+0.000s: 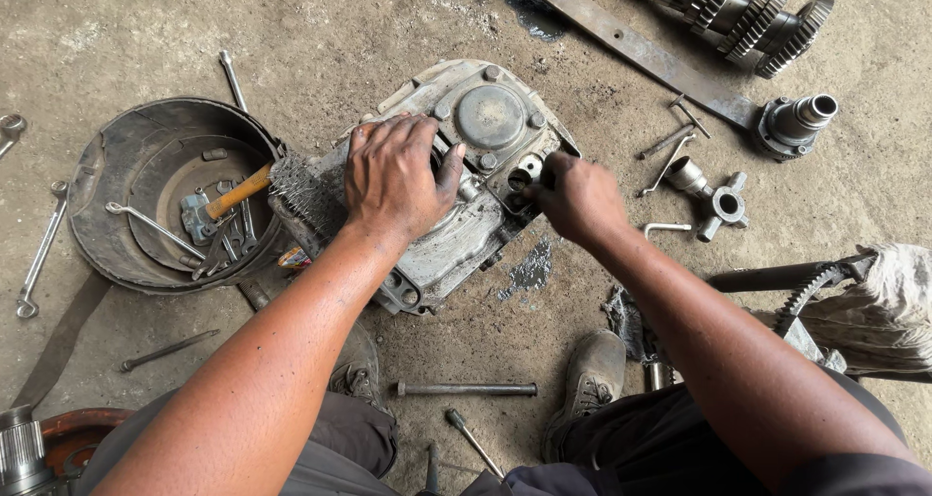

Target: The person cleans an engine component using a wire brush and a flat metal tool by hand. They scrape residue from the internal surfaces and turn the component over to work on different sides.

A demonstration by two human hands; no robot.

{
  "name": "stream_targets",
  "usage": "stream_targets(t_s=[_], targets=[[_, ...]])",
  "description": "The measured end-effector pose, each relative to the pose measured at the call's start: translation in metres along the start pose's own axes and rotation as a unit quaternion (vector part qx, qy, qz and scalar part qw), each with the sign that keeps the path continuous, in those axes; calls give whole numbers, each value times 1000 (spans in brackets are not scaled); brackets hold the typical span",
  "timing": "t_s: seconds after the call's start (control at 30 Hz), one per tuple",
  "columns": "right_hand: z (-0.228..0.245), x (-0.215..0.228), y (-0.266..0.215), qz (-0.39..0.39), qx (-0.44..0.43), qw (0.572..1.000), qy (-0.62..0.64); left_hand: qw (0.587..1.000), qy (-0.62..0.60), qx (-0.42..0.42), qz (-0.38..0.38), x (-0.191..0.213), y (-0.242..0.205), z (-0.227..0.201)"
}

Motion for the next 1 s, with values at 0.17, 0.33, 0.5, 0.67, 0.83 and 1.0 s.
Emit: stream_targets(t_s=[0.17,0.33,0.5,0.67,0.83,1.0], targets=[[13,19,-10,-42,118,972,-201,1000,10,-4,11,0,1,1],[15,2,-8,-40,75,991,-102,1000,-4,7,29,3,2,-2],[-5,-11,6,39,-26,992,114,1000,14,-17,1,1,1,1],[-17,8,17,-23,85,994,-71,1000,0,-1,30,1,2,1],[-4,21,-5,-54,184,965,-176,1000,0,-6,11,4,3,0],[11,26,-24,-159,245,929,-226,1000,0,-9,1,6,2,-2]])
Point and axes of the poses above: each hand's wrist, its own y-axis towards the middle knuckle, its own x-axis out of the back of the hand, z = x × y, the point moved 1 cm from there along y, towards the middle knuckle, and after that the axes turned 12 degrees about -x, right-handed, at the moved point
